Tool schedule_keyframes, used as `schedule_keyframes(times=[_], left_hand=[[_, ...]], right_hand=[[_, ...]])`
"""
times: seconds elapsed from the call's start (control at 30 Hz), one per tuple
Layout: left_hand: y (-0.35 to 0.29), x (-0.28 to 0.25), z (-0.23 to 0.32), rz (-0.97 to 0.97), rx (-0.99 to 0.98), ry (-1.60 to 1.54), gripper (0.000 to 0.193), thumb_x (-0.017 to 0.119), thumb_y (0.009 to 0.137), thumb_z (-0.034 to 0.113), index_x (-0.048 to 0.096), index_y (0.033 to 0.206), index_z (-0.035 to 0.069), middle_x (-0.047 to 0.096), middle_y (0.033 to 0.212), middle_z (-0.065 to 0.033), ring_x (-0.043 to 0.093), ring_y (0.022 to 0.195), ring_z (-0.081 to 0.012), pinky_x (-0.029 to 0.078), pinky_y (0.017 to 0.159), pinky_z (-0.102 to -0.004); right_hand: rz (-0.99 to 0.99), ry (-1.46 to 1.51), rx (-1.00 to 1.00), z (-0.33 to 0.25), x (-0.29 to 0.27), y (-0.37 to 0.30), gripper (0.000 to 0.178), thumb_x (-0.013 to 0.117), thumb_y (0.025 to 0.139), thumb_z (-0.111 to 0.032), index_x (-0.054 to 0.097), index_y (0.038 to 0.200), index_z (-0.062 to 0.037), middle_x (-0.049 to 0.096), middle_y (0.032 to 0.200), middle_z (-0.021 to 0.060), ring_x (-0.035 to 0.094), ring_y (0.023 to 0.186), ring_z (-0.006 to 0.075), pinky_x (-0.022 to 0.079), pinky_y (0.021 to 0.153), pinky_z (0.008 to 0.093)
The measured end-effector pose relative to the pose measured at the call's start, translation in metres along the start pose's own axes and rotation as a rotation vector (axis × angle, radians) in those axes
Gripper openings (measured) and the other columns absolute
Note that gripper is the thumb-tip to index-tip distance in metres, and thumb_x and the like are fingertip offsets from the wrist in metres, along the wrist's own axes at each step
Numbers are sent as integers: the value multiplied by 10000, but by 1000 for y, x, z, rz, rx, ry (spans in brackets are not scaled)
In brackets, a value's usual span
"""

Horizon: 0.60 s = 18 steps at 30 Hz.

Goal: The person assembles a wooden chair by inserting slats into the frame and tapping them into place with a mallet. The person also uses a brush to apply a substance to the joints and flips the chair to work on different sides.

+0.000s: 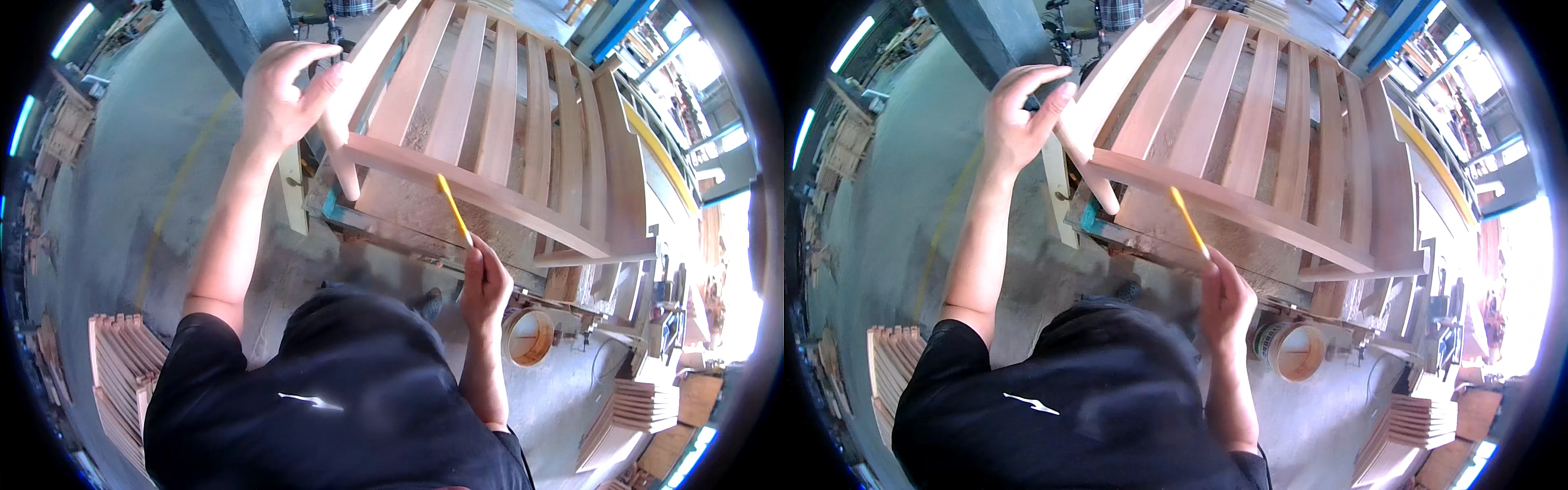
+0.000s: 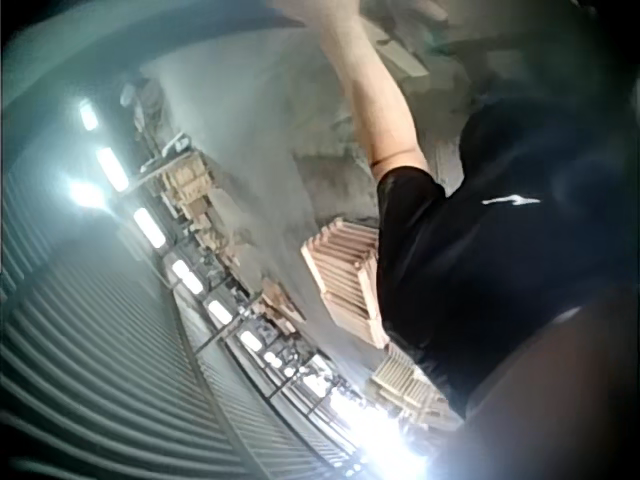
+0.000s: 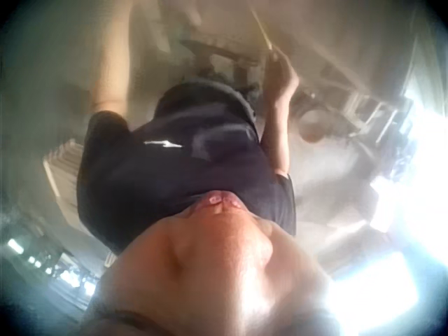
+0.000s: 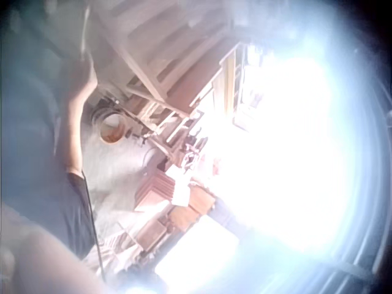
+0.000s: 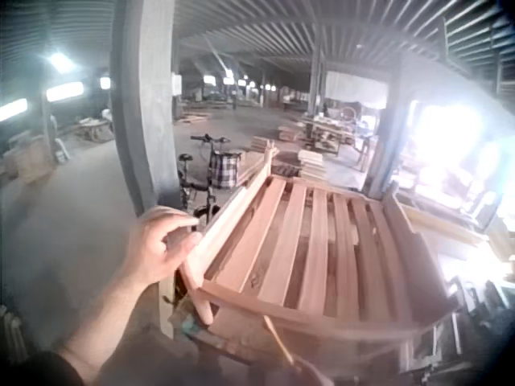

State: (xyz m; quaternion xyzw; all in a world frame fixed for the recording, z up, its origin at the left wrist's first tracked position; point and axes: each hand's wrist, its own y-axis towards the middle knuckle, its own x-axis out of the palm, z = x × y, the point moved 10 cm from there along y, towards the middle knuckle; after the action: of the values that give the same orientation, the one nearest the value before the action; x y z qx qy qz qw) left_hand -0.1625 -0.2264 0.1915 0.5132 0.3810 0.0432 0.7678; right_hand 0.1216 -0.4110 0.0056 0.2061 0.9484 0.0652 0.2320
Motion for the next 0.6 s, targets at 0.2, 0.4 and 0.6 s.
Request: schedule_keyframes(times=[0.2, 0.4, 0.6], left_hand=[[-28, 70, -63, -192, -109, -629, 255, 573, 1040, 239, 657, 939, 20, 674, 807, -61, 650, 720, -114, 529, 653, -263], [-32, 78, -68, -106, -71, -739, 336, 481, 1064, 259, 595, 860, 18, 636, 786, -63, 604, 706, -115, 499, 656, -270], [-31, 78, -70, -68, -86, -870, 355, 458, 1053, 270, 574, 832, 18, 592, 758, -66, 573, 703, -136, 463, 668, -279]], right_hand=[[-149, -8, 197, -57, 97, 17, 344, 571, 994, -175, 591, 1328, -97, 690, 858, 211, 702, 807, 331, 539, 761, 396], [-66, -154, 119, -89, 131, 20, 379, 596, 948, -56, 621, 1319, -129, 671, 815, 229, 689, 777, 387, 544, 722, 429], [-17, -301, -17, -119, 147, 37, 303, 607, 947, -89, 698, 1235, -105, 658, 773, 224, 683, 700, 363, 543, 668, 402]])
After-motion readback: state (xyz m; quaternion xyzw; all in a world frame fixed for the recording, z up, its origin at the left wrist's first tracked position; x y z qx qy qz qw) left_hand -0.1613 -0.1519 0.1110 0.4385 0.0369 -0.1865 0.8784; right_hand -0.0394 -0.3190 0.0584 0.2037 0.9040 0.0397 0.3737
